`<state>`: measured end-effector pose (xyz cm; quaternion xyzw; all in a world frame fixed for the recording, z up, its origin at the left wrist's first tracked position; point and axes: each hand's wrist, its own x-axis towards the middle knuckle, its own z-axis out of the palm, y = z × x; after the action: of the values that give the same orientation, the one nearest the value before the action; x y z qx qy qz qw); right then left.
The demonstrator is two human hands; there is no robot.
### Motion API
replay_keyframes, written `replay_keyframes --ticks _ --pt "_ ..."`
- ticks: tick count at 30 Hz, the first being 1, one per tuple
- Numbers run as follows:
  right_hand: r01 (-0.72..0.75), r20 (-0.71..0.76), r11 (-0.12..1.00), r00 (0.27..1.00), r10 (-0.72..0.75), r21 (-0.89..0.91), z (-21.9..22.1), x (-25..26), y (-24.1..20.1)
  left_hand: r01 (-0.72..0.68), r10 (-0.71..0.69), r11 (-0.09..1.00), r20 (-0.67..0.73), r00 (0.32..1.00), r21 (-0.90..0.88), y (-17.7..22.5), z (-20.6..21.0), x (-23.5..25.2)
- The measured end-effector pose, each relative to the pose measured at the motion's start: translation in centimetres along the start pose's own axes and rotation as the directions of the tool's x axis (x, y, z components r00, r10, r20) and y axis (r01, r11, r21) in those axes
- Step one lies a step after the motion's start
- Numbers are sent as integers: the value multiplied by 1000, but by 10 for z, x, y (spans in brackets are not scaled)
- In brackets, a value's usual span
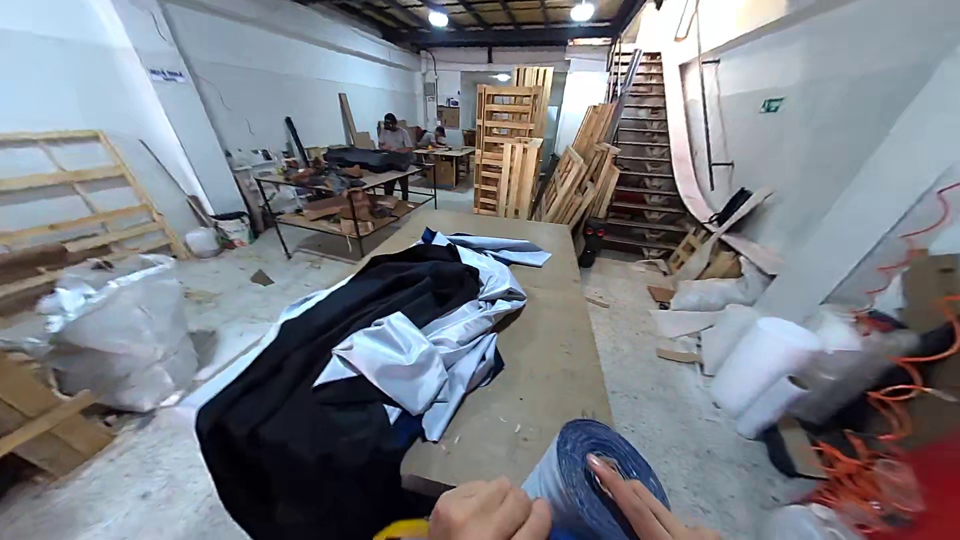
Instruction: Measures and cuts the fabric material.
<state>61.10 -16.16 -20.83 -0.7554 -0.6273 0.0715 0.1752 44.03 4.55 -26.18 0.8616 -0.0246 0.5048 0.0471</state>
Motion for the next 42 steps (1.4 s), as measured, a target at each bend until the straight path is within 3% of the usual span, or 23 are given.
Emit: replay_keyframes --ticks 2,4,8,12,19,21,24,25,27,30,32,39,42 --pt "3 14 1000 1000 -3 26 -3 -14 15 3 -3 1000 -19 1000 21 -2 -13 -6" --pt "106 -30 994 994 -105 31 -8 -16 29 61 -56 995 -50 997 84 -8 -37 -13" --pt "346 -122 935 927 -353 -79 -19 33 32 192 -181 953 -69 981 235 -37 -98 -28" --pt "392 -1 916 919 -393 -82 -27 77 23 341 -350 858 -49 936 385 -73 -145 -55" --pt "351 6 936 936 -351 -20 -13 146 34 530 -562 636 -133 816 561 -144 -215 -79" --pt "366 24 931 930 -366 7 -13 163 39 602 -631 555 -181 754 574 -155 -233 -77" --pt "411 64 910 908 -415 59 -16 173 43 757 -808 342 -237 539 556 -148 -239 -60" --pt "421 77 904 902 -426 66 -16 174 45 763 -822 314 -241 517 565 -148 -243 -61" --pt "443 74 894 891 -448 71 -17 170 49 729 -801 326 -233 551 602 -140 -248 -60" --pt "448 52 892 891 -451 60 -23 159 63 630 -682 414 -235 693 657 -114 -248 -56" --pt "445 37 892 893 -449 74 -25 147 77 590 -611 443 -255 750 675 -97 -243 -61" --pt "373 6 928 928 -373 0 -44 71 133 624 -511 462 -386 768 630 -17 -187 -29" --pt "403 22 915 915 -403 -24 -56 57 147 674 -613 415 -359 703 611 6 -173 -6"
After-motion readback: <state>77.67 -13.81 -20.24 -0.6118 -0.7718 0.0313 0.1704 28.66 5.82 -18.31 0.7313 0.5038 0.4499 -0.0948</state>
